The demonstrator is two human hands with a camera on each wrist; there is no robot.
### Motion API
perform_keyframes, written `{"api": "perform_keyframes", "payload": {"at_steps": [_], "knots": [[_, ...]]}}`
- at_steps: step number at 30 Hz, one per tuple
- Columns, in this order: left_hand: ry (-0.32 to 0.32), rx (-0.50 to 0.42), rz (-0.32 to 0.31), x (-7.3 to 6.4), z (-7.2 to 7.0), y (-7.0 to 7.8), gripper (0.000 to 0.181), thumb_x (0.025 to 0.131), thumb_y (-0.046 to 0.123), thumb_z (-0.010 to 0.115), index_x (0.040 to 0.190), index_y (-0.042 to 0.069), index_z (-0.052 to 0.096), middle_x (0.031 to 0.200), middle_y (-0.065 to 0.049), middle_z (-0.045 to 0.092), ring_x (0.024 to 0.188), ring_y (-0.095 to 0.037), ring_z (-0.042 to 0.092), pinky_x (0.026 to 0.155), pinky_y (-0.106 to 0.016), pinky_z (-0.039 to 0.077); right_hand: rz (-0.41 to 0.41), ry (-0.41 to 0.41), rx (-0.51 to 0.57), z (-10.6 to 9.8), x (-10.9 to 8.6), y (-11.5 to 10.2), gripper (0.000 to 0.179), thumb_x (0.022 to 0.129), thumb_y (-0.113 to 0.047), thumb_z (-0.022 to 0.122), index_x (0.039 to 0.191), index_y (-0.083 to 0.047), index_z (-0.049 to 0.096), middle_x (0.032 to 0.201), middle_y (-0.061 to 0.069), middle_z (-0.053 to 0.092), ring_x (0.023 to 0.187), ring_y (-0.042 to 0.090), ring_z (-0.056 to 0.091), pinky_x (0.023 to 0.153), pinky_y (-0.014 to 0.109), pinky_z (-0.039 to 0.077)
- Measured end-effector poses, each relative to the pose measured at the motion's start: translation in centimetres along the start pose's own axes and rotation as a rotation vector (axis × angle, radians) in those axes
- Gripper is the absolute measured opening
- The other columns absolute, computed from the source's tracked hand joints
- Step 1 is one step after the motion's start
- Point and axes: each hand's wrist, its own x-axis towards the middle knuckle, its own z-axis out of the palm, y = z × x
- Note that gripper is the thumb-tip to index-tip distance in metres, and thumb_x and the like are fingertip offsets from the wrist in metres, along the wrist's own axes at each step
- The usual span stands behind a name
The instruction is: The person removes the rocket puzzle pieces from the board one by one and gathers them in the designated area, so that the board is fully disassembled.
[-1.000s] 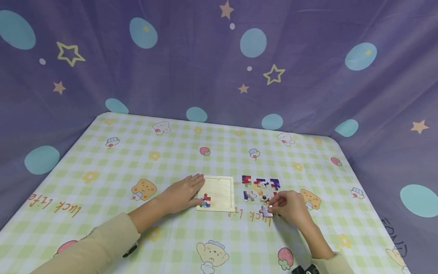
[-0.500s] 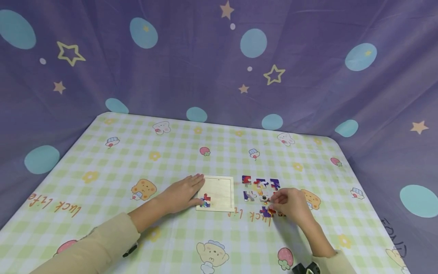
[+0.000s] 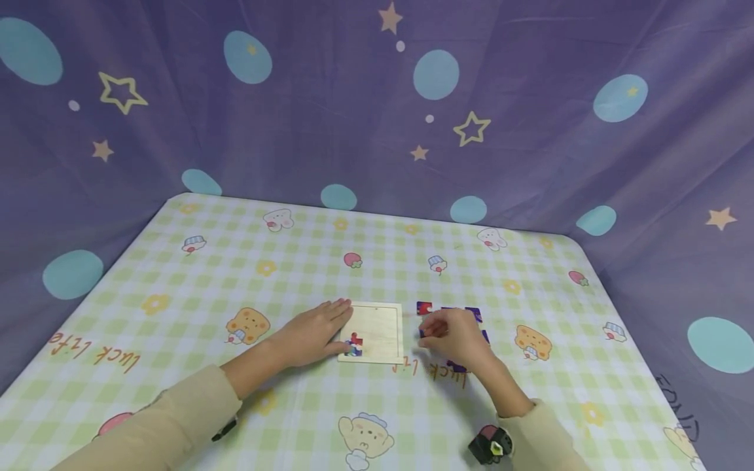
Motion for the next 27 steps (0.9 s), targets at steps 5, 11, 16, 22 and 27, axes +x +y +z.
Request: {"api": "perform_keyframes", "payload": {"at_steps": [5, 11, 16, 22, 27], "knots": [[-0.033, -0.024, -0.014, 0.1, -0.3, 0.1, 0.074, 0.093, 0.049, 0.056, 0.141, -0.006, 0.042, 0.15, -0.024, 0.039, 0.142, -0.036, 0.037, 0.119, -0.048, 0.032, -0.081, -0.073, 0.01, 2.2, 1.3, -1.6, 0.014, 0.074, -0.008, 0.081, 0.084, -0.005, 0.073, 0.075, 0.002, 0.071, 0.064, 0.004, 0.06, 0.058, 0.015, 0.051], [-0.062, -0.043, -0.028, 0.0, -0.3, 0.1, 0.084, 0.088, 0.056, 0.058, 0.143, -0.005, 0.039, 0.153, -0.022, 0.036, 0.144, -0.036, 0.034, 0.12, -0.047, 0.03, -0.15, -0.177, 0.028, 4.1, 2.4, -3.2, 0.015, 0.075, -0.009, 0.081, 0.088, -0.005, 0.074, 0.079, 0.004, 0.072, 0.066, 0.005, 0.06, 0.06, 0.014, 0.05], [-0.055, -0.049, -0.027, -0.1, -0.2, 0.0, 0.088, 0.086, 0.059, 0.059, 0.143, -0.004, 0.04, 0.153, -0.022, 0.035, 0.144, -0.035, 0.034, 0.12, -0.047, 0.031, -0.191, -0.237, 0.003, 5.2, 3.0, -4.1, 0.02, 0.077, -0.01, 0.079, 0.096, -0.004, 0.073, 0.083, 0.005, 0.072, 0.07, 0.007, 0.06, 0.063, 0.014, 0.05], [-0.053, -0.06, -0.025, 0.0, -0.2, -0.1, 0.087, 0.086, 0.059, 0.059, 0.143, -0.005, 0.04, 0.153, -0.022, 0.035, 0.144, -0.035, 0.034, 0.119, -0.047, 0.031, -0.248, -0.246, -0.026, 6.1, 3.6, -4.6, 0.024, 0.079, -0.01, 0.078, 0.102, -0.004, 0.073, 0.084, 0.007, 0.07, 0.07, 0.008, 0.058, 0.063, 0.014, 0.048], [-0.058, -0.063, -0.027, -0.1, -0.2, -0.2, 0.087, 0.086, 0.059, 0.059, 0.143, -0.005, 0.04, 0.153, -0.022, 0.034, 0.144, -0.035, 0.034, 0.119, -0.048, 0.031, -0.296, -0.244, -0.012, 6.4, 3.8, -4.7, 0.021, 0.079, -0.008, 0.077, 0.099, -0.003, 0.074, 0.083, 0.009, 0.07, 0.069, 0.009, 0.058, 0.061, 0.013, 0.047]]}}
